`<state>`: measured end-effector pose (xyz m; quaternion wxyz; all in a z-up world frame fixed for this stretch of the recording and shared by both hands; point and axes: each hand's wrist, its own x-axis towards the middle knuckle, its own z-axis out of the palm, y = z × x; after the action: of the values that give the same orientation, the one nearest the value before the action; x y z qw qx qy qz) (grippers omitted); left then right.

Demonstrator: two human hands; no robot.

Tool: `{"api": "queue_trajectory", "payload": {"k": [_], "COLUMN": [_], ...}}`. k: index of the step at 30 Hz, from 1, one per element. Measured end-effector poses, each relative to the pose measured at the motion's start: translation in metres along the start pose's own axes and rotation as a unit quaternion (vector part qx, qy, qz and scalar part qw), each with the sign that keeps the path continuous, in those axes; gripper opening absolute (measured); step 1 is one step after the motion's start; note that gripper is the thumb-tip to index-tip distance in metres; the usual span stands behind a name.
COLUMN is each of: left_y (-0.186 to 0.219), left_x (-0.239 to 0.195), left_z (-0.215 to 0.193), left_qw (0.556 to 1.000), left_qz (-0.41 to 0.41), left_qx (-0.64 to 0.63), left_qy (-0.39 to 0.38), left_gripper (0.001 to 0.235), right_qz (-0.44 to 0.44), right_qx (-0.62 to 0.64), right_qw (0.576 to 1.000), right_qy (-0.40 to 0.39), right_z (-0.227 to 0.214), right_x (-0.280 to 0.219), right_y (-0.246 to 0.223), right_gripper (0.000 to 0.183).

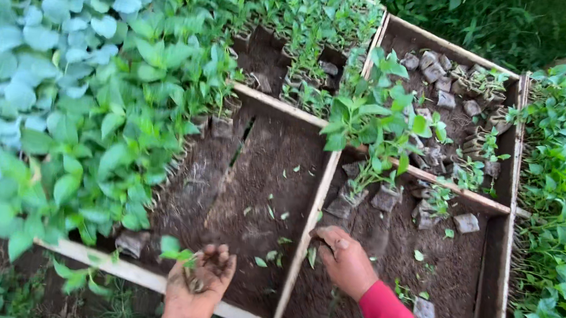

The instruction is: The person moves seedlings in soil plugs between wooden trays and reorders them within the trays by hand.

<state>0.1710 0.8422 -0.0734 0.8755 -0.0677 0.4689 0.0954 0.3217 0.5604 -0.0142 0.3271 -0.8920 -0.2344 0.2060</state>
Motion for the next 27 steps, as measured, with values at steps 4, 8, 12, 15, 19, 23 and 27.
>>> {"api": "queue_trajectory", "payload": {"k": [4, 8, 12, 15, 19, 23, 27], "left_y": [0.019, 0.037, 0.048, 0.050, 0.050, 0.043, 0.036], "left_x": [0.042, 0.060, 0.077, 0.095, 0.123, 0.139, 0.157], "left_z": [0.066, 0.104, 0.113, 0.116, 0.117, 0.125, 0.127], "left_qw": [0.994, 0.990, 0.985, 0.983, 0.979, 0.980, 0.976], "left_qz": [-0.080, -0.084, -0.103, -0.105, -0.124, -0.144, -0.171], "left_qx": [0.065, 0.105, 0.120, 0.136, 0.141, 0.131, 0.131], "left_qy": [-0.041, -0.047, -0.066, -0.070, -0.073, -0.040, 0.009], "left_gripper": [0.023, 0.019, 0.019, 0.014, 0.017, 0.016, 0.024], "right_qz": [-0.095, -0.155, -0.136, -0.061, 0.009, 0.104, 0.120], "right_qx": [-0.047, -0.062, -0.073, -0.047, -0.141, -0.232, -0.288], "right_qw": [0.993, 0.983, 0.982, 0.985, 0.967, 0.935, 0.916], "right_qy": [0.046, 0.079, 0.111, 0.152, 0.212, 0.246, 0.252], "right_z": [-0.015, -0.021, -0.016, -0.009, -0.007, -0.004, 0.001], "right_x": [0.097, 0.222, 0.353, 0.435, 0.507, 0.542, 0.559], "right_y": [-0.044, -0.074, -0.070, -0.054, -0.036, -0.025, -0.008], "right_gripper": [0.028, 0.024, 0.022, 0.034, 0.045, 0.032, 0.041]}}
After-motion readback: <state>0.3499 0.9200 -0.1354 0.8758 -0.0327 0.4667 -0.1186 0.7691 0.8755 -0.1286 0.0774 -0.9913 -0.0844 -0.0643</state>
